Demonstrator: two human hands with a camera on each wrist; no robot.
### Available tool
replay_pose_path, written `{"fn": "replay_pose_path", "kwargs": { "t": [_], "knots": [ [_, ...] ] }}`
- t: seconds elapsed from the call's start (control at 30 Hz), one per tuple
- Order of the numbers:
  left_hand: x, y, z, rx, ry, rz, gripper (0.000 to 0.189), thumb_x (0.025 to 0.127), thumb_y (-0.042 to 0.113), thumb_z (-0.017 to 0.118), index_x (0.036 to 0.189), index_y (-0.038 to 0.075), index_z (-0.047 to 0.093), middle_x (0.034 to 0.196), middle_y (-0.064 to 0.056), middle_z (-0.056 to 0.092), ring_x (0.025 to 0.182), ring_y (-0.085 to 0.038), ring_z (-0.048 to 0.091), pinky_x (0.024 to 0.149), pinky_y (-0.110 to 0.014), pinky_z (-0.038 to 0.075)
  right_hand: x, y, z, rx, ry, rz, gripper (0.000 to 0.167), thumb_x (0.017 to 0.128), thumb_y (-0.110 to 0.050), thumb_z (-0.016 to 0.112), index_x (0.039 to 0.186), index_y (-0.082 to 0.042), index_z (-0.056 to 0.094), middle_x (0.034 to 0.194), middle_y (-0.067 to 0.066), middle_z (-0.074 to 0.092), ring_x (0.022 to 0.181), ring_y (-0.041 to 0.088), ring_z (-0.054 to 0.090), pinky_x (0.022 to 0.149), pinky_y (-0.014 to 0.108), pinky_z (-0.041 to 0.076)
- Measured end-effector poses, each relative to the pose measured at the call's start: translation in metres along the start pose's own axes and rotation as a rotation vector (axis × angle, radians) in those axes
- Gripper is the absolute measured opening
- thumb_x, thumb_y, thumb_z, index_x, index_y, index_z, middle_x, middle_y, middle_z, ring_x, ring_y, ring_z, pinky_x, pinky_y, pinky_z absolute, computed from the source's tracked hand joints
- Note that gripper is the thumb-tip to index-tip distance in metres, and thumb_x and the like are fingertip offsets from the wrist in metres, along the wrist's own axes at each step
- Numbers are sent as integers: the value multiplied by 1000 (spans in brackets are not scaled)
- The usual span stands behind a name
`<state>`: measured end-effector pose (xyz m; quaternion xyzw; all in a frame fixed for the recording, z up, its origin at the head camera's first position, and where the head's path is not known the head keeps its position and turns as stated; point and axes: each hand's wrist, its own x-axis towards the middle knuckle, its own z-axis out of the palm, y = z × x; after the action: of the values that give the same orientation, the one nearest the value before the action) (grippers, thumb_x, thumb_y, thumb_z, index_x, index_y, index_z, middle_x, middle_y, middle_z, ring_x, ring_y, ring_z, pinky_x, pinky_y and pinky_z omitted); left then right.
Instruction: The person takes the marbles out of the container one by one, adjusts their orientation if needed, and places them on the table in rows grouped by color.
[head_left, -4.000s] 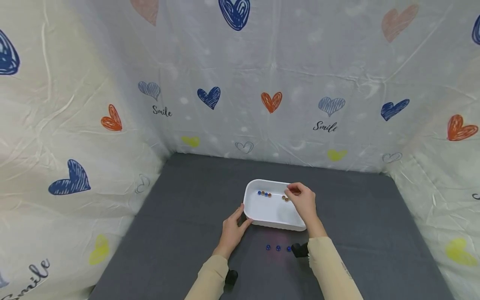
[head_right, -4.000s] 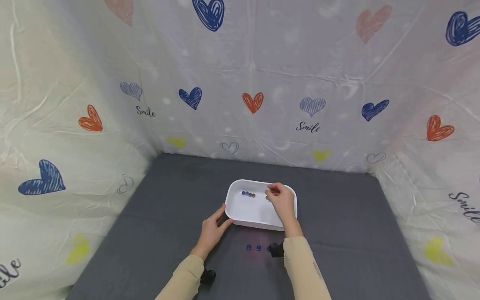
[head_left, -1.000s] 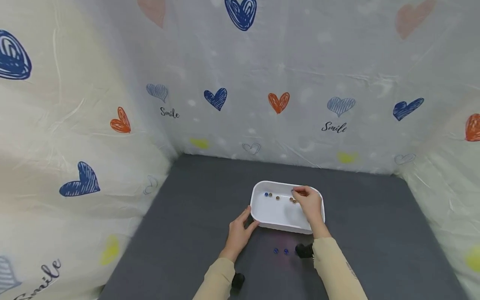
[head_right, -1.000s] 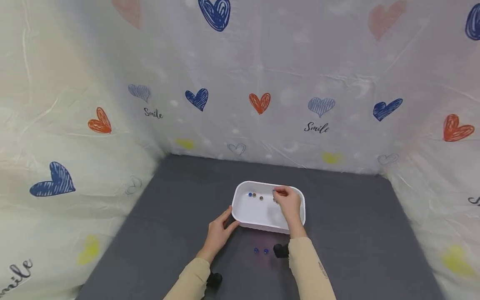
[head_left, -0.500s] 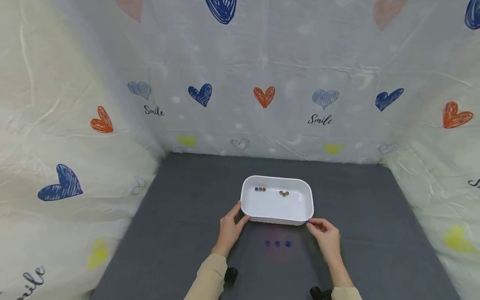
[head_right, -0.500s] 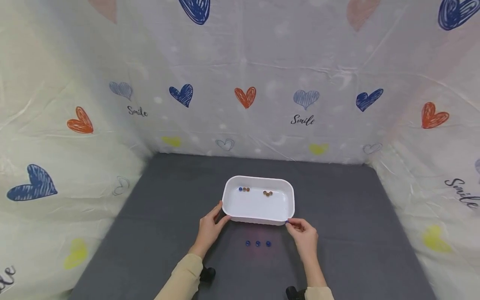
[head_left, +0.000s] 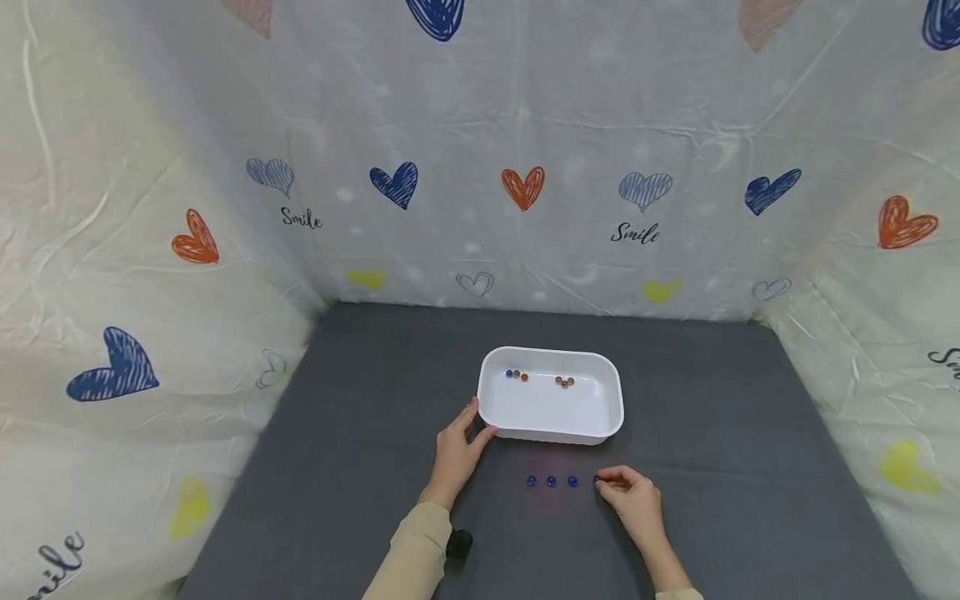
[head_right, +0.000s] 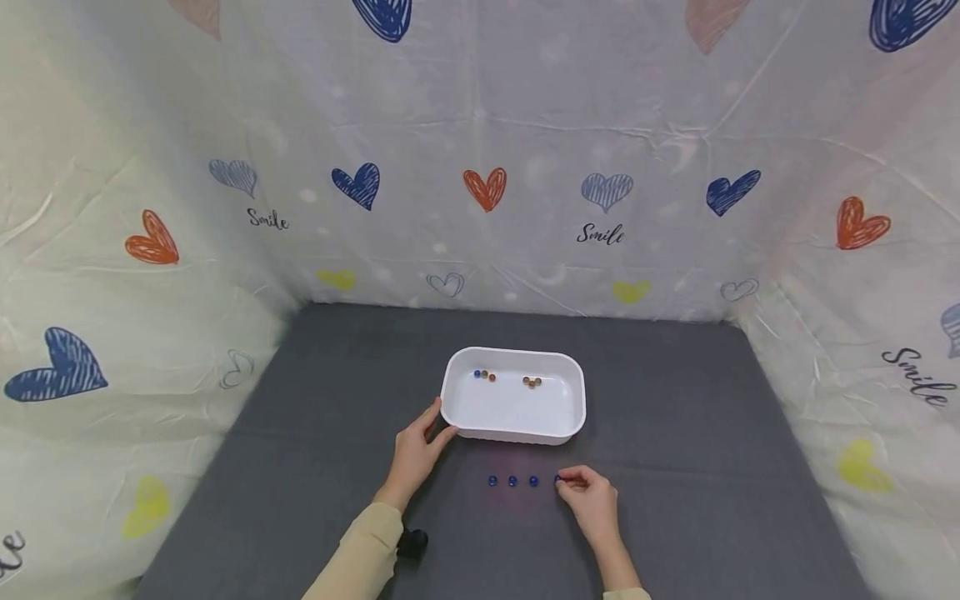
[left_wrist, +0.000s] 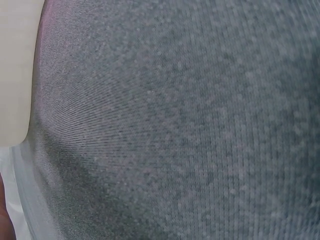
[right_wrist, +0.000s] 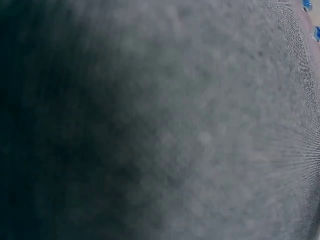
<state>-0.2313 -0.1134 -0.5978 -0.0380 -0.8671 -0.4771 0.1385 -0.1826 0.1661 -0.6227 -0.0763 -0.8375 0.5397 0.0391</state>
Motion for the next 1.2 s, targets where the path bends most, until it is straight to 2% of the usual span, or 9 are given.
{"fn": "replay_pose_path", "kwargs": {
  "t": [0.4, 0.53, 0.67, 0.77, 0.9, 1.0, 1.07, 1.2],
  "knots": [
    [0, 0, -1, -6, 4, 29, 63, 82, 20, 71, 135, -3, 45, 135, -23, 44, 122, -31, 44, 94, -32, 45, -1, 0, 2, -4, -7, -24, 9, 73, -2, 74, 81, -7, 71, 72, -1, 66, 63, 11, 62, 55, 20, 52],
    [0, 2, -1, -10, 1, 13, 63, 83, 19, 71, 135, -3, 44, 135, -22, 43, 123, -29, 43, 95, -30, 44, -1, 0, 0, 27, -20, -18, 11, 74, -2, 74, 84, -5, 71, 74, 1, 66, 65, 12, 62, 56, 20, 53],
    [0, 3, -1, -12, -3, 1, 63, 83, 19, 71, 135, -3, 44, 136, -22, 42, 123, -29, 42, 95, -31, 44, 1, -3, -4, 65, 8, -27, 14, 74, -2, 75, 88, -2, 71, 77, 4, 68, 67, 10, 63, 57, 19, 53],
    [0, 3, -1, -10, 4, 7, 63, 83, 20, 71, 135, -3, 44, 136, -22, 43, 123, -30, 43, 95, -31, 45, 5, -9, -8, 89, 51, -80, 15, 75, -2, 75, 89, 0, 70, 79, 6, 68, 68, 10, 63, 57, 19, 53],
    [0, 3, -1, -10, 12, 19, 63, 82, 19, 71, 135, -3, 44, 135, -22, 44, 122, -30, 44, 95, -31, 45, 21, -8, -10, 132, 99, -237, 12, 78, -7, 74, 89, -2, 70, 79, 5, 67, 69, 10, 62, 55, 17, 51],
    [0, 2, -1, -9, 16, 23, 63, 82, 19, 72, 135, -3, 45, 135, -22, 44, 122, -30, 44, 95, -31, 45, 37, -11, -10, 178, 109, -322, 12, 79, -10, 74, 89, -4, 70, 79, 5, 67, 68, 11, 62, 54, 16, 50],
    [0, 2, -1, -6, 18, 26, 63, 82, 18, 72, 134, -4, 45, 135, -22, 44, 122, -31, 44, 94, -31, 45, 51, -12, -8, 214, 97, -341, 12, 79, -12, 74, 89, -6, 70, 80, 6, 67, 69, 12, 62, 56, 18, 51],
    [0, 2, -1, -11, 15, 22, 63, 81, 18, 72, 134, -4, 45, 134, -23, 44, 122, -31, 44, 94, -31, 45, 64, -46, -8, 172, 116, -261, 13, 78, -9, 73, 88, -2, 70, 79, 9, 67, 69, 16, 63, 57, 21, 53]
  ]
}}
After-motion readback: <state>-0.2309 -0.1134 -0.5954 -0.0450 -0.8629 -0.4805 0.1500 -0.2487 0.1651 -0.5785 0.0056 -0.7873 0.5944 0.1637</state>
